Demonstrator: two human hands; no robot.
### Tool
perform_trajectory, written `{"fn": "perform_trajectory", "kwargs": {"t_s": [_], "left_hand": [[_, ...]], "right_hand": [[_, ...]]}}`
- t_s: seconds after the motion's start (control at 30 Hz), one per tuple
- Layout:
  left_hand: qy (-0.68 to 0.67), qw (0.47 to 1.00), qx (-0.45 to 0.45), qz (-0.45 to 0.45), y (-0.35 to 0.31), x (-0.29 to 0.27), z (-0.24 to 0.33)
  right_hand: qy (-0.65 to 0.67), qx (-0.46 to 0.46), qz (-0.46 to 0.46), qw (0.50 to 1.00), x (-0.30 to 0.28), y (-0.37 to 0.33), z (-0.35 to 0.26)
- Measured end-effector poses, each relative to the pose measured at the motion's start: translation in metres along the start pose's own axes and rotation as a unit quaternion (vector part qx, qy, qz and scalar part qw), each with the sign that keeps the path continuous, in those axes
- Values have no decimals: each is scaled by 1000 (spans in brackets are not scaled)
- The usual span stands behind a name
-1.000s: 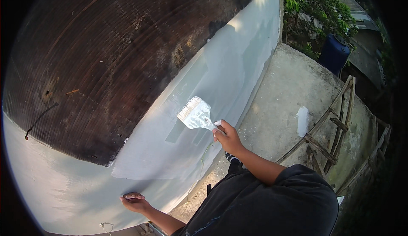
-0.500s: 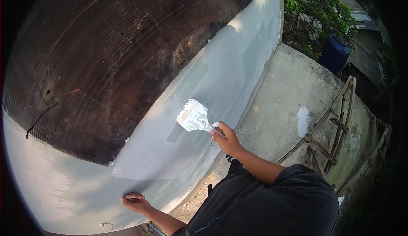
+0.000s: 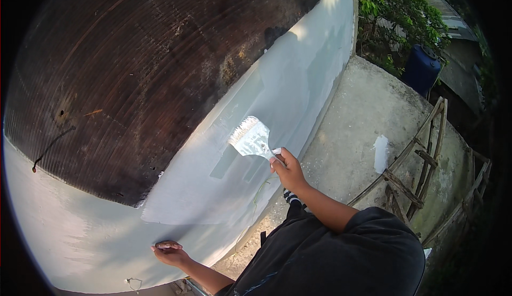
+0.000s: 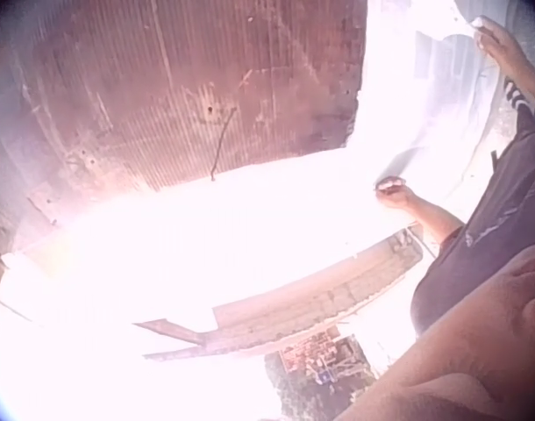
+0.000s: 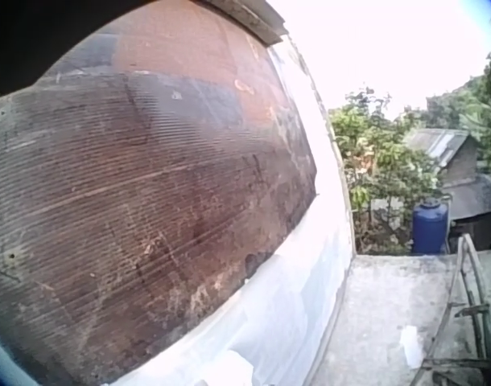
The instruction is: Painting an exterior wall with a brush.
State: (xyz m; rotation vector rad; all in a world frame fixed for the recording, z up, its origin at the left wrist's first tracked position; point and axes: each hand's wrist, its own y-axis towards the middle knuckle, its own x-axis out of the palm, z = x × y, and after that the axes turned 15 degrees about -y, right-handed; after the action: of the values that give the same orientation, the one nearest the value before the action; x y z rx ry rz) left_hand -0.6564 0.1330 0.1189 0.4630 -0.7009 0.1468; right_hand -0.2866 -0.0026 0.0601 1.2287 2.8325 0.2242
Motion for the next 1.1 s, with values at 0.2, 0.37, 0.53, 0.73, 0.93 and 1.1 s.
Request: {"fn": "perform_trajectory", "kwargs": {"t_s": [0.2, 0.37, 0.53, 0.73, 0.93, 1.1], "left_hand": [[6, 1000, -2, -2, -3, 4, 2], [1, 1000, -3, -2, -2, 2, 1], [2, 1000, -5, 4, -1, 0, 1], [5, 1000, 1, 0, -1, 0, 0], [3, 1000, -1, -1, -1, -2, 0], [13, 1000, 0, -13, -1, -2, 0]], "right_hand": [[-1, 37, 32, 999, -6, 4, -10], [-32, 15, -38, 999, -4, -4, -10], [2, 38, 28, 999, -6, 7, -12], [-25, 1, -29, 999, -1, 1, -11], [6, 7, 28, 1000, -11, 14, -11], [25, -12, 81, 996, -17, 20, -12]]}}
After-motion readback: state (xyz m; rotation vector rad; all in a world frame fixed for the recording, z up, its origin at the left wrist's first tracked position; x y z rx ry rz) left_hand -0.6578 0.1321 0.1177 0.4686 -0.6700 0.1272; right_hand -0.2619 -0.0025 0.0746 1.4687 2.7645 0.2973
